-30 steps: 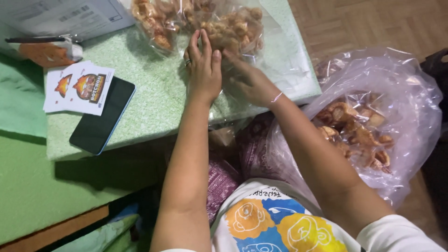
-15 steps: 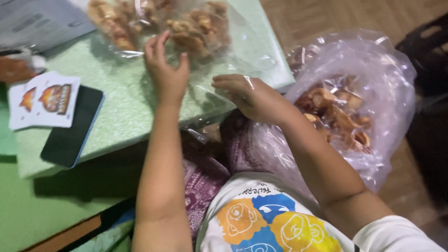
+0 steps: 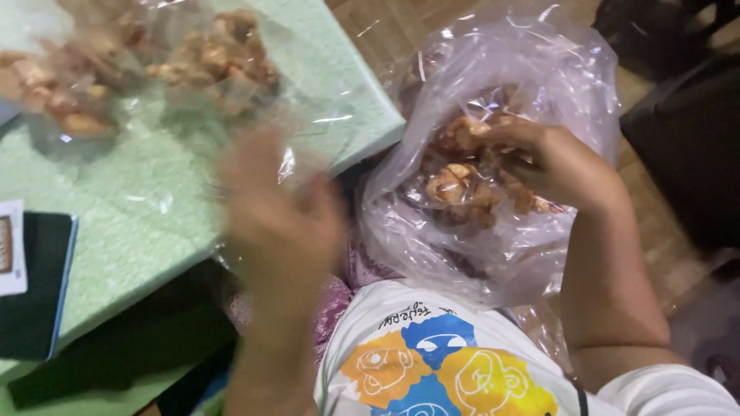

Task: Transferring snacks from a large bulk bag into smaller individual plastic bags and applying brand labels to the bags.

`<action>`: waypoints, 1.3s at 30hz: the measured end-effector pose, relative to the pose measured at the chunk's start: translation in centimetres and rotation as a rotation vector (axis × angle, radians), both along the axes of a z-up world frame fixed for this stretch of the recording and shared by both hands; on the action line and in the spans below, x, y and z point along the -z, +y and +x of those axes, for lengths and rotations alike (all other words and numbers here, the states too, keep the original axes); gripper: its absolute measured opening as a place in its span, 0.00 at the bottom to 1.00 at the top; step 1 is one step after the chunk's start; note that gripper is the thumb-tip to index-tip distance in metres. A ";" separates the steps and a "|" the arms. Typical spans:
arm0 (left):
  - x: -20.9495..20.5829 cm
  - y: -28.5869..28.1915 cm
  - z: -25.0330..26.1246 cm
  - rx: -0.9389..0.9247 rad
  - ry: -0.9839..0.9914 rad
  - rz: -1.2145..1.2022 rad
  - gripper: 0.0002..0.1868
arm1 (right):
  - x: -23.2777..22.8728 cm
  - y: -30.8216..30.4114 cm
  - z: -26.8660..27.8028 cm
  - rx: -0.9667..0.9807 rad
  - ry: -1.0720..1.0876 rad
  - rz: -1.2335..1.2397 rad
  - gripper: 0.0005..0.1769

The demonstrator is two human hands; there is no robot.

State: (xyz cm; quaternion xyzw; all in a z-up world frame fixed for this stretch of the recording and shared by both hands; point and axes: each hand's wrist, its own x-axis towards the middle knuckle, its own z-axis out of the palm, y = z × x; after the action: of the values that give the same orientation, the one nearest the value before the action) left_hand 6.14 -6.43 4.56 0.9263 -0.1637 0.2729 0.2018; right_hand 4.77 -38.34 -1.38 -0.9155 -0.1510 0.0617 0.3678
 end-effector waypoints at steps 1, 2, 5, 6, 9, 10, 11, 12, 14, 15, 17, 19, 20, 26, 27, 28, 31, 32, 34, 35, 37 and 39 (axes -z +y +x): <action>1.4 -2.5 -1.2 0.147 -0.102 0.040 0.19 | 1.5 -1.3 -0.7 0.055 0.051 -0.042 0.20; 2.8 -5.0 -2.5 0.295 -0.203 0.074 0.17 | 2.9 -2.6 -1.4 0.112 0.103 -0.085 0.21; 10.1 -9.3 -1.4 0.798 0.521 0.012 0.24 | 3.6 -1.4 -2.0 0.148 0.101 -0.127 0.18; 12.0 -10.3 -0.9 0.812 0.528 0.013 0.24 | 3.8 -1.5 -2.4 0.161 0.109 -0.126 0.18; 16.8 -13.1 0.1 0.878 0.798 0.065 0.49 | 4.5 -2.0 -3.4 0.174 0.043 -0.164 0.17; 17.9 -13.7 0.1 0.836 0.772 0.105 0.51 | 4.7 -2.1 -3.8 0.228 0.044 -0.177 0.19; 18.9 -14.3 0.1 0.794 0.745 0.144 0.53 | 4.9 -2.2 -4.2 0.281 0.045 -0.191 0.21; 19.1 -14.4 0.3 0.800 0.748 0.146 0.53 | 6.8 -3.3 -4.8 0.287 0.048 -0.191 0.21; 19.5 -14.4 0.7 0.684 0.868 0.094 0.51 | 10.4 -5.2 -5.9 0.258 0.064 -0.592 0.36; 20.9 -14.1 0.9 0.687 0.870 0.095 0.51 | 9.8 -4.6 -6.2 0.260 0.066 -0.591 0.36; 23.4 -13.7 1.4 0.616 0.774 -0.080 0.40 | 8.4 -3.4 -6.6 0.270 0.118 -0.637 0.48; 21.1 -13.0 1.3 0.583 0.887 -0.384 0.41 | 11.4 -3.9 -6.5 0.293 0.046 -0.562 0.46; 20.0 -12.6 1.2 0.538 0.992 -0.695 0.43 | 12.9 -4.1 -6.4 0.311 -0.022 -0.489 0.45; 24.6 -12.0 2.2 0.600 1.231 -1.531 0.32 | 11.3 -4.0 -5.3 0.475 -0.261 0.141 0.26; 24.2 -11.9 2.0 0.600 1.227 -1.533 0.32 | 11.9 -4.8 -5.3 0.472 -0.262 0.141 0.26; 23.9 -11.8 1.9 0.530 1.318 -1.601 0.32 | 12.4 -5.6 -5.3 0.557 -0.147 0.428 0.27; 25.1 -12.0 1.9 0.439 1.454 -1.701 0.25 | 15.0 -6.8 -4.2 0.615 0.026 0.828 0.26; 25.9 -12.2 2.0 0.419 1.497 -1.735 0.19 | 16.0 -7.1 -3.7 0.594 0.078 0.942 0.25; 22.8 -13.3 1.9 0.459 1.460 -1.671 0.19 | 13.9 -4.6 -3.5 0.474 0.209 1.124 0.33; 21.3 -13.7 1.8 0.496 1.422 -1.607 0.19 | 12.8 -3.2 -3.5 0.347 0.345 1.301 0.42; 20.8 -14.0 2.2 0.541 1.325 -1.333 0.23 | 11.9 -2.0 -3.0 0.373 0.295 1.181 0.49; 20.1 -14.0 2.0 0.578 1.227 -1.061 0.27 | 10.9 -1.5 -2.6 0.406 0.245 1.060 0.56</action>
State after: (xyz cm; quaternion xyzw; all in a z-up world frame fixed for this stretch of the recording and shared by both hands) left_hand 8.18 -20.43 -15.54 0.6151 -0.1060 -0.2975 0.7224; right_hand 2.13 -39.81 -12.24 -0.6031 0.0610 0.0115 0.7952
